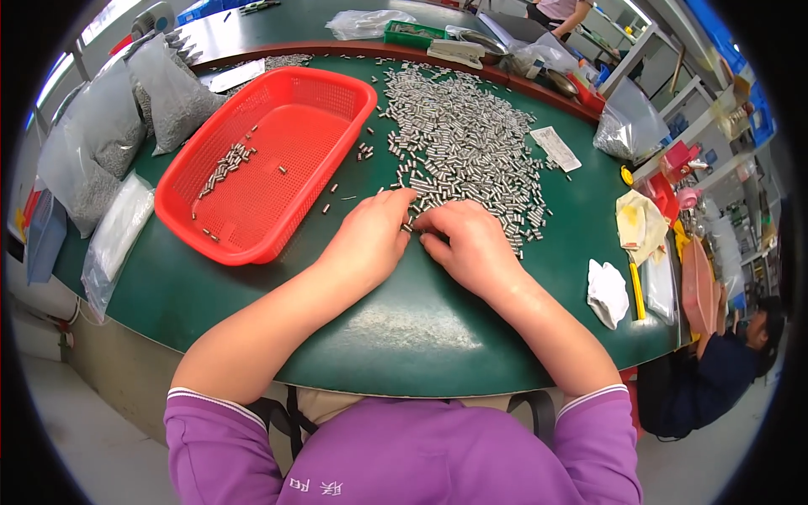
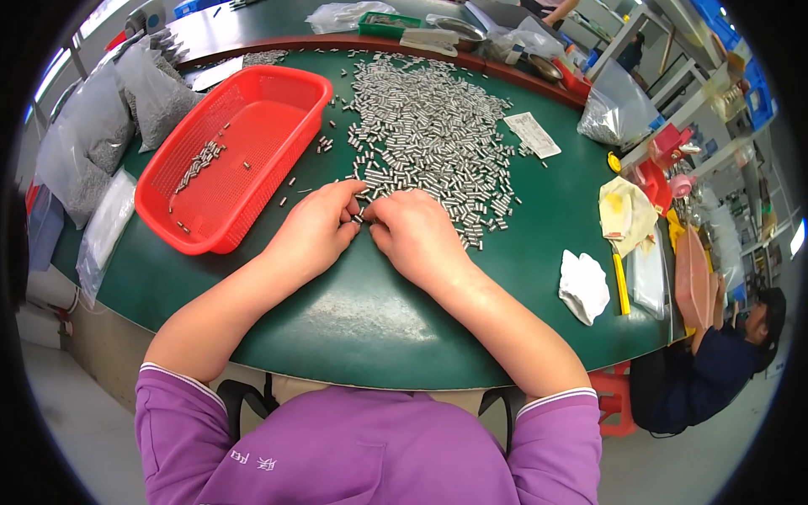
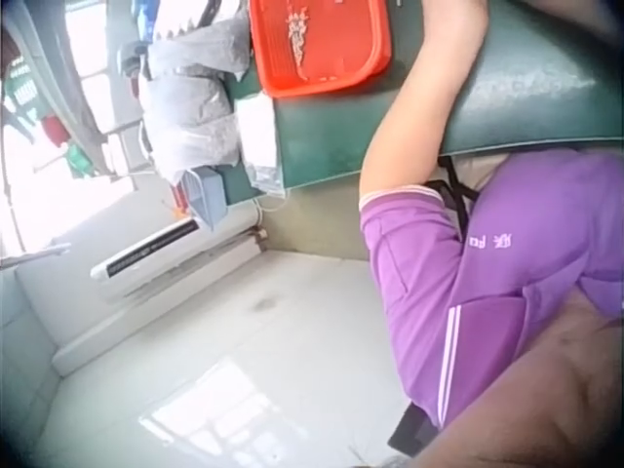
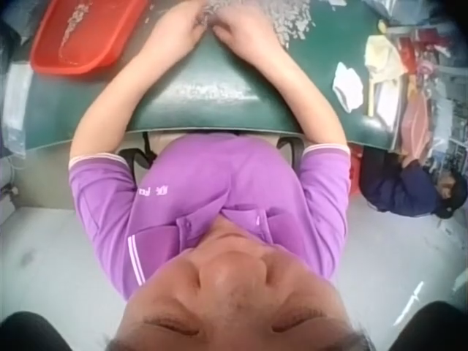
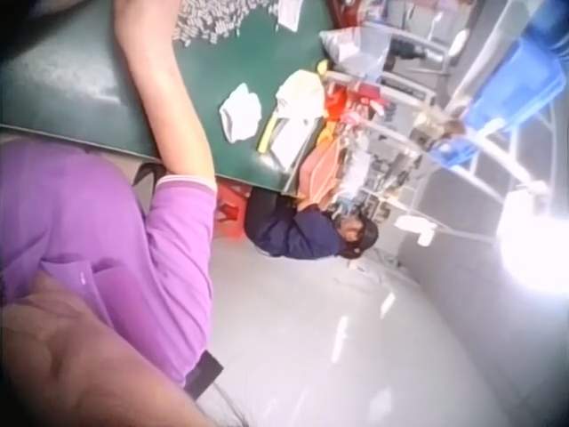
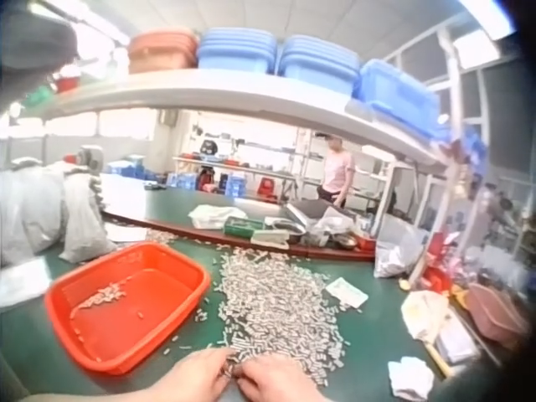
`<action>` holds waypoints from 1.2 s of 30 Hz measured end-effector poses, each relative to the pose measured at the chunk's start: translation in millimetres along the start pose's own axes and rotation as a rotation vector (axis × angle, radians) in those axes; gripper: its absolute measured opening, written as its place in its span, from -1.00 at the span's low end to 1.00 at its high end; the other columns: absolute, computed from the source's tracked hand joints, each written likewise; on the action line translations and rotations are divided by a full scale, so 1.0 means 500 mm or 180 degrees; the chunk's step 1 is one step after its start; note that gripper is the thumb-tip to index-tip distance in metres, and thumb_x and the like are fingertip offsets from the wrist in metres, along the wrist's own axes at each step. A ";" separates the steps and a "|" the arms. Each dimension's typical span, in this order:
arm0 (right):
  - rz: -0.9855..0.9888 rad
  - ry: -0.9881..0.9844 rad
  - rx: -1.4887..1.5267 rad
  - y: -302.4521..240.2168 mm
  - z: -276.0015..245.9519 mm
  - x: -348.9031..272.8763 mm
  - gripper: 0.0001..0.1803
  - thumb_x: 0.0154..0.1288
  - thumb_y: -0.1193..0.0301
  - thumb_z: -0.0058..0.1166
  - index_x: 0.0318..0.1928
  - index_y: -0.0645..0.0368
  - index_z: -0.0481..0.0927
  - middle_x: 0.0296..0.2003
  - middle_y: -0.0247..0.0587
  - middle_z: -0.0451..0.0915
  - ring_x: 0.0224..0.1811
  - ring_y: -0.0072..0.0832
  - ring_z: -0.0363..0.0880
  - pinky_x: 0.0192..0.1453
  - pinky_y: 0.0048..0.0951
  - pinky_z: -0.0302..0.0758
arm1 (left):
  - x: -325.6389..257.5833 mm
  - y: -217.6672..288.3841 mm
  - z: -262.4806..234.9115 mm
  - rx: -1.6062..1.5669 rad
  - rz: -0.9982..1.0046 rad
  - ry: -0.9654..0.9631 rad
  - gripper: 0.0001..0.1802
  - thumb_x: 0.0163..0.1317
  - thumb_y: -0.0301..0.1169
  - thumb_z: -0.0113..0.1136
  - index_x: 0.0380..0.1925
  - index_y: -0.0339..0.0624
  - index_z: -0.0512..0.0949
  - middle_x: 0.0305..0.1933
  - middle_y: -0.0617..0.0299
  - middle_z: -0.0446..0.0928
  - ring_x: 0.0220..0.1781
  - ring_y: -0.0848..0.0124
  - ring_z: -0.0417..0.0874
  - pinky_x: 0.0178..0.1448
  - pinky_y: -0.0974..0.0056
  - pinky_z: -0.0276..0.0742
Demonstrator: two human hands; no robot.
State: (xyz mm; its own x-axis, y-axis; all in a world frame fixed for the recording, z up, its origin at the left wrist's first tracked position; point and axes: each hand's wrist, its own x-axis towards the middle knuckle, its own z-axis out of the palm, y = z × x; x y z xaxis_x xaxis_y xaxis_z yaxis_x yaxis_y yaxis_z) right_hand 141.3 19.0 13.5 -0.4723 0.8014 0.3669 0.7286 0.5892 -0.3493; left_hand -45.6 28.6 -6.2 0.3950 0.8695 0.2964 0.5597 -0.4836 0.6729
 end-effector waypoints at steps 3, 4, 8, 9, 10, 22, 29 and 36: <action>-0.0004 -0.0057 0.0023 0.004 -0.005 -0.021 -0.85 0.13 0.48 0.24 -0.24 0.14 0.67 -0.34 -0.15 0.64 -0.19 -0.12 0.59 -0.02 -0.14 0.51 | -0.008 0.022 0.001 -0.0078 -0.0148 -0.0080 -0.45 0.11 -0.66 0.23 0.18 -0.30 0.46 -0.12 0.06 0.56 -0.17 0.22 0.63 0.00 0.18 0.60; 0.0009 -0.0063 0.0030 0.004 -0.007 -0.029 -0.85 0.13 0.48 0.24 -0.24 0.14 0.67 -0.34 -0.15 0.64 -0.19 -0.12 0.59 -0.02 -0.14 0.51 | -0.009 0.026 0.003 -0.0153 -0.0118 -0.0137 -0.45 0.11 -0.67 0.22 0.18 -0.30 0.45 -0.12 0.06 0.56 -0.17 0.23 0.63 -0.01 0.19 0.60; 0.0072 -0.0090 0.0108 -0.003 -0.025 -0.060 -0.86 0.17 0.45 0.21 -0.23 0.14 0.67 -0.32 -0.16 0.63 -0.20 -0.12 0.57 -0.03 -0.14 0.52 | -0.015 0.022 0.019 -0.0371 0.0191 -0.0210 -0.43 0.13 -0.69 0.19 0.21 -0.29 0.43 -0.10 0.07 0.55 -0.17 0.25 0.63 0.00 0.20 0.61; 0.0125 -0.0099 0.0200 -0.002 -0.028 -0.066 -0.86 0.16 0.45 0.22 -0.24 0.14 0.67 -0.32 -0.16 0.63 -0.19 -0.12 0.57 -0.03 -0.14 0.52 | -0.016 0.022 0.020 -0.0376 0.0186 -0.0223 -0.43 0.13 -0.69 0.19 0.21 -0.29 0.43 -0.10 0.07 0.55 -0.17 0.25 0.63 0.00 0.20 0.61; 0.0185 -0.0105 0.0284 -0.001 -0.030 -0.071 -0.86 0.16 0.45 0.23 -0.24 0.14 0.67 -0.32 -0.17 0.63 -0.19 -0.12 0.57 -0.03 -0.15 0.52 | -0.016 0.024 0.021 -0.0397 0.0252 -0.0230 -0.42 0.14 -0.70 0.18 0.22 -0.28 0.42 -0.10 0.08 0.54 -0.18 0.25 0.62 -0.02 0.21 0.60; 0.0257 0.0188 0.0389 0.008 -0.028 -0.086 -0.88 0.13 0.51 0.23 -0.27 0.15 0.65 -0.31 -0.20 0.63 -0.18 -0.14 0.58 -0.03 -0.17 0.52 | -0.029 0.036 0.017 -0.0174 0.0269 -0.0304 -0.34 0.13 -0.73 0.17 0.29 -0.21 0.37 -0.12 0.15 0.50 -0.19 0.30 0.57 -0.06 0.25 0.58; 0.0113 0.0325 0.0594 0.008 -0.013 -0.081 -0.81 0.15 0.56 0.17 -0.20 0.09 0.66 -0.32 -0.24 0.65 -0.18 -0.19 0.58 -0.02 -0.19 0.52 | -0.022 0.046 0.010 -0.0176 -0.0003 -0.0511 -0.34 0.13 -0.74 0.14 0.30 -0.22 0.38 -0.14 0.18 0.52 -0.21 0.38 0.54 -0.05 0.30 0.56; 0.0244 0.0327 0.0735 0.008 -0.015 -0.087 -0.77 0.14 0.58 0.17 -0.17 0.05 0.65 -0.32 -0.27 0.65 -0.19 -0.21 0.57 -0.02 -0.21 0.51 | -0.022 0.058 0.002 -0.0248 -0.0149 -0.0620 -0.42 0.15 -0.69 0.08 0.24 -0.29 0.40 -0.08 0.02 0.57 0.05 0.10 0.59 0.19 0.09 0.51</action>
State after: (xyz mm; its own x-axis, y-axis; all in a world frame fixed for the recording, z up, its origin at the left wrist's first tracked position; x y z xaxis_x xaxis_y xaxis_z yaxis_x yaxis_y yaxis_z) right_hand 168.4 -14.2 2.8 -0.3586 0.8370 0.4133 0.6223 0.5443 -0.5626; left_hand -32.8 5.0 9.6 0.5074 0.8515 0.1322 0.5258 -0.4274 0.7354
